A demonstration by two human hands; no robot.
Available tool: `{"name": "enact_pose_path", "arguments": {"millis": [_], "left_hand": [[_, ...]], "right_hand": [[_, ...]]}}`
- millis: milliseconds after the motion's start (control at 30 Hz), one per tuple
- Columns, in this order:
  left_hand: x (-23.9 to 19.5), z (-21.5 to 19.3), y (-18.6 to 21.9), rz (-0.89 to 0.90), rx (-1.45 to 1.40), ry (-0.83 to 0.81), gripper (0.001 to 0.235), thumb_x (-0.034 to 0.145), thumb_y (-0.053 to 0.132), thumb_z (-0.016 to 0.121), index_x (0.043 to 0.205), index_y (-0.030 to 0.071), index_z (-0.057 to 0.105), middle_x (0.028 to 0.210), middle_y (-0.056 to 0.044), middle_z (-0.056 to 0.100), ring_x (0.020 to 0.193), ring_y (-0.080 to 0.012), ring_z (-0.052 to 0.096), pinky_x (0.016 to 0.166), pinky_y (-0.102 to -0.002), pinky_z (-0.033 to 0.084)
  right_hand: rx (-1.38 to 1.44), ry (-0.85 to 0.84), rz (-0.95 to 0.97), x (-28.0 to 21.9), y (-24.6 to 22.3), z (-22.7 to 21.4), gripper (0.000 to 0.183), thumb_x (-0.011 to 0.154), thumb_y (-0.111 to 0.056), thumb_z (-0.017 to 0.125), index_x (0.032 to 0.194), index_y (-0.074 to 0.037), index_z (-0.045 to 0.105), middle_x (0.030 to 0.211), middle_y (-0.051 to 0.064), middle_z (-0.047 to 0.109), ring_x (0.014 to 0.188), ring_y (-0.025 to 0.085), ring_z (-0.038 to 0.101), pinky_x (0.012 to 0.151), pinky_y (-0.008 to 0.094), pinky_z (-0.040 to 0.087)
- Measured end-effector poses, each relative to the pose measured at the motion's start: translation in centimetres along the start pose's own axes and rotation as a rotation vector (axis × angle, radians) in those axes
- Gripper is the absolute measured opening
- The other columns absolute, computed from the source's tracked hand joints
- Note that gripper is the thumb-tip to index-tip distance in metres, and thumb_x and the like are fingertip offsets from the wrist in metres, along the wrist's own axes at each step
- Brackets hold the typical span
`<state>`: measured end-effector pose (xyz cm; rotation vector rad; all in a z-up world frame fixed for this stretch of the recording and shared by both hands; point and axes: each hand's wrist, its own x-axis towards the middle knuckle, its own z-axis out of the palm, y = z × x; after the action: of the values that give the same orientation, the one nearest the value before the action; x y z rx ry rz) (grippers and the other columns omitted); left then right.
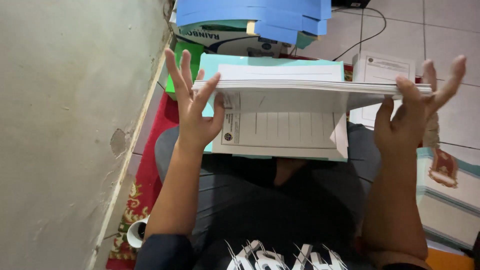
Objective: A person is organizing papers by placing individual sheets onto folders and stacking them in an orderly fashion.
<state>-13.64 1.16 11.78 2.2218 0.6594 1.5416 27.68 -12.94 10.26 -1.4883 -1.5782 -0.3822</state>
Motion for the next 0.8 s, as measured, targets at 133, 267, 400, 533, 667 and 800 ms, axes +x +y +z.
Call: {"name": "enact_pose_path", "arguments": {"millis": [133, 267, 400, 533, 667, 800], "left_hand": [[-0.1, 0.7, 0.2, -0.053, -0.202, 0.102, 0.104, 0.114, -0.007, 0.062, 0.170, 0.045, -0.008, 0.180, -0.001, -0.015, 0.174, -0.0383, 0.012, 0.139, -0.069, 0.037], [0.1, 1.8, -0.4, -0.249, -0.254, 0.016, 0.077, 0.107, 0.030, 0.069, 0.164, 0.009, 0.021, 0.172, -0.016, 0.019, 0.164, -0.0308, 0.020, 0.138, -0.046, 0.023], [-1.3, 2.1, -5.4, -0.312, -0.453, 0.016, 0.080, 0.101, 0.038, 0.072, 0.158, 0.006, 0.026, 0.155, -0.018, 0.043, 0.146, -0.0328, 0.046, 0.124, -0.053, 0.036], [-5.0, 5.2, -11.4, -0.425, -0.564, -0.047, 0.065, 0.096, 0.021, 0.074, 0.150, 0.006, 0.042, 0.136, -0.014, 0.062, 0.131, -0.0269, 0.059, 0.116, -0.048, 0.042], [-1.9, 3.3, -7.3, -0.628, -0.284, -0.159, 0.045, 0.098, 0.040, 0.063, 0.126, 0.005, 0.053, 0.112, -0.008, 0.063, 0.108, -0.0219, 0.063, 0.087, -0.037, 0.052], [0.1, 2.3, -3.6, -0.432, -0.198, -0.041, 0.042, 0.101, 0.022, 0.065, 0.134, 0.001, 0.052, 0.126, -0.016, 0.067, 0.122, -0.0289, 0.065, 0.102, -0.039, 0.052]], "right_hand": [[0.481, 0.025, 0.235, 1.4, -4.1, -0.4, 0.095, 0.132, -0.009, 0.069, 0.172, -0.057, -0.003, 0.188, -0.021, -0.008, 0.194, 0.044, 0.006, 0.161, 0.073, 0.026], [0.811, -0.076, 0.177, 1.4, -0.7, 2.8, 0.112, 0.105, 0.037, 0.062, 0.169, -0.030, -0.001, 0.183, 0.009, -0.005, 0.179, 0.034, 0.001, 0.155, 0.055, 0.008], [2.024, 0.270, 0.615, 1.9, 0.2, 3.7, 0.133, 0.093, 0.073, 0.093, 0.165, -0.002, 0.010, 0.170, 0.017, 0.003, 0.160, 0.032, 0.010, 0.129, 0.057, 0.024], [1.048, -0.211, 0.828, 1.7, -0.3, 3.5, 0.075, 0.093, 0.006, 0.084, 0.150, -0.002, 0.036, 0.143, 0.017, 0.036, 0.137, 0.031, 0.037, 0.105, 0.049, 0.038], [0.295, -0.521, 0.886, 1.0, 1.9, 4.3, 0.059, 0.092, -0.041, 0.068, 0.138, -0.006, 0.056, 0.123, 0.013, 0.061, 0.120, 0.028, 0.057, 0.088, 0.043, 0.047], [0.279, -0.358, 0.670, -0.3, 4.5, 3.4, 0.027, 0.105, -0.014, 0.076, 0.108, -0.005, 0.051, 0.100, 0.006, 0.052, 0.089, 0.017, 0.047, 0.077, 0.036, 0.036]]}}
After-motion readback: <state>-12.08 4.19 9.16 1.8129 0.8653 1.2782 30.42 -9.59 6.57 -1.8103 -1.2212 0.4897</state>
